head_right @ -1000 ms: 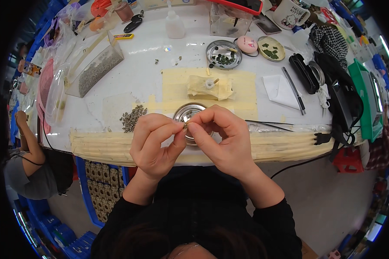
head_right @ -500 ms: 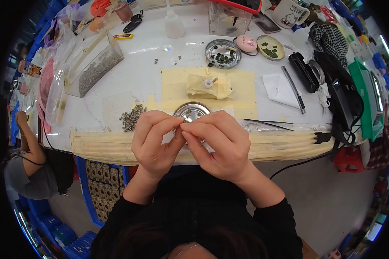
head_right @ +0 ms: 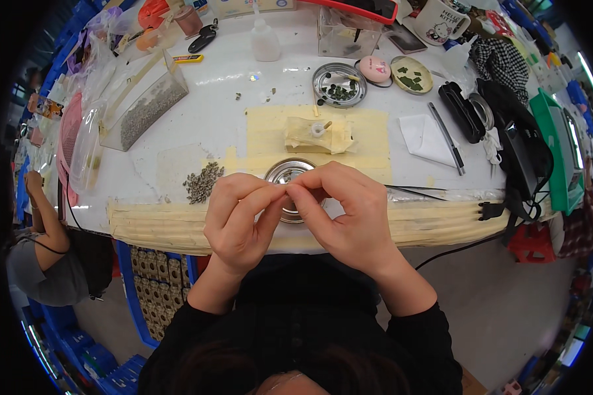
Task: Assembling or sorting tiny components using hands and tweezers at a workbench.
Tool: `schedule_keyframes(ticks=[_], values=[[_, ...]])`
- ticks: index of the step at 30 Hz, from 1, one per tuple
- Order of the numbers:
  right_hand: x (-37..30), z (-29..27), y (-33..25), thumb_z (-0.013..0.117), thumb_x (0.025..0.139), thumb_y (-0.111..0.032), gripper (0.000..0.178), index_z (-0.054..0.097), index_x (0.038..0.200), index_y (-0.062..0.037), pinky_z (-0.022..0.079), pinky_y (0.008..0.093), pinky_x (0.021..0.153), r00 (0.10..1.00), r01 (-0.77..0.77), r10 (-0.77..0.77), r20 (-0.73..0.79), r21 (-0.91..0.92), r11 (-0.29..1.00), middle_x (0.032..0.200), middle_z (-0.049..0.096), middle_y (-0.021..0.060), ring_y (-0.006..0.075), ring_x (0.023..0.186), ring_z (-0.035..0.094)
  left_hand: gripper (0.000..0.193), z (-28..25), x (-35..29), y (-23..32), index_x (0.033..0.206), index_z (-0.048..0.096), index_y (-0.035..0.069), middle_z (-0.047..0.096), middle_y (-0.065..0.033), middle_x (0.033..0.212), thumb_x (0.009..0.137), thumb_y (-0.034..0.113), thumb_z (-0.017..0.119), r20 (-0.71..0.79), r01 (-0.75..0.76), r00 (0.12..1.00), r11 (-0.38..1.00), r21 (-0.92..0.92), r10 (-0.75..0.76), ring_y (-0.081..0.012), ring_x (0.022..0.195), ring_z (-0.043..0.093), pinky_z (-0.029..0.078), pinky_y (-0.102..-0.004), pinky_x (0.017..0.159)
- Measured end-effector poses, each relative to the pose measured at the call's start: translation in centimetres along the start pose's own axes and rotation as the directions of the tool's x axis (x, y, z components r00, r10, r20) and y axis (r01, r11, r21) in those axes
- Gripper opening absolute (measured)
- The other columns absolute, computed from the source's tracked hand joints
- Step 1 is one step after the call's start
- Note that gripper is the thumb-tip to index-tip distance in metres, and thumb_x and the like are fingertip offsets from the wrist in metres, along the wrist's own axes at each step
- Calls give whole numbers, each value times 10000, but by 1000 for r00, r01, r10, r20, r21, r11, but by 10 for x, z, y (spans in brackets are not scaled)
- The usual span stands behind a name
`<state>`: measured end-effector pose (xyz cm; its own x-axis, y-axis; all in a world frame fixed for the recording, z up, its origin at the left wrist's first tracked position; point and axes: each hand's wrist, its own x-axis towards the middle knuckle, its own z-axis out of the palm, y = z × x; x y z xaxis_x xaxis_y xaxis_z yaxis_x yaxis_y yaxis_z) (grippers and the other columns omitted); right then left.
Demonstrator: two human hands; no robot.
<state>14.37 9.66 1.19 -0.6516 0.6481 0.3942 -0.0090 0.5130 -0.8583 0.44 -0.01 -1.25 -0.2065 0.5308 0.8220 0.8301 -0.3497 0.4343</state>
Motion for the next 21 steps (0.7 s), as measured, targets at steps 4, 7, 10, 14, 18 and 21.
schedule_keyframes(ticks=[4,7,10,14,18,21], values=[[2,-5,-2,725,853,-17,63,699,895,22,517,255,613,998,-40,38,47,38,998,783,688,80,140,668,660,270,0,1,1,950,691,-20,633,-87,871,699,-66,779,21,-4,1000,1000,9,4,-260,763,609,495,-339,638],[1,-8,-1,717,864,-23,67,695,902,28,519,250,627,995,-55,52,88,30,998,795,688,82,137,678,658,266,1,0,1,947,690,-19,633,-87,870,700,-71,776,20,0,1000,1000,8,0,-259,764,610,493,-339,639],[1,-6,4,714,872,-29,76,690,908,33,522,248,641,994,-70,64,93,69,995,800,686,82,133,687,654,260,-2,1,1,940,690,-19,634,-87,870,700,-75,773,23,24,999,999,-39,-23,-258,766,612,494,-340,642],[-3,-1,2,713,877,-35,84,685,912,36,517,248,641,983,-172,153,96,224,959,794,680,79,127,690,647,258,-3,2,1,934,691,-19,634,-87,872,696,-74,773,11,24,1000,999,-43,-24,-259,774,614,495,-342,646],[0,-5,1,706,885,-38,88,683,914,41,513,250,634,991,-99,86,100,127,987,799,681,75,120,693,644,278,-2,1,2,947,694,-20,635,-86,877,685,-70,773,23,-1,1000,1000,16,1,-260,781,615,493,-345,650],[0,-7,-1,699,889,-36,87,681,912,47,513,248,637,991,-88,79,110,85,992,798,681,73,112,693,638,287,-2,0,2,953,696,-19,631,-84,875,680,-77,765,33,-12,999,999,33,10,-257,787,613,492,-345,655]])
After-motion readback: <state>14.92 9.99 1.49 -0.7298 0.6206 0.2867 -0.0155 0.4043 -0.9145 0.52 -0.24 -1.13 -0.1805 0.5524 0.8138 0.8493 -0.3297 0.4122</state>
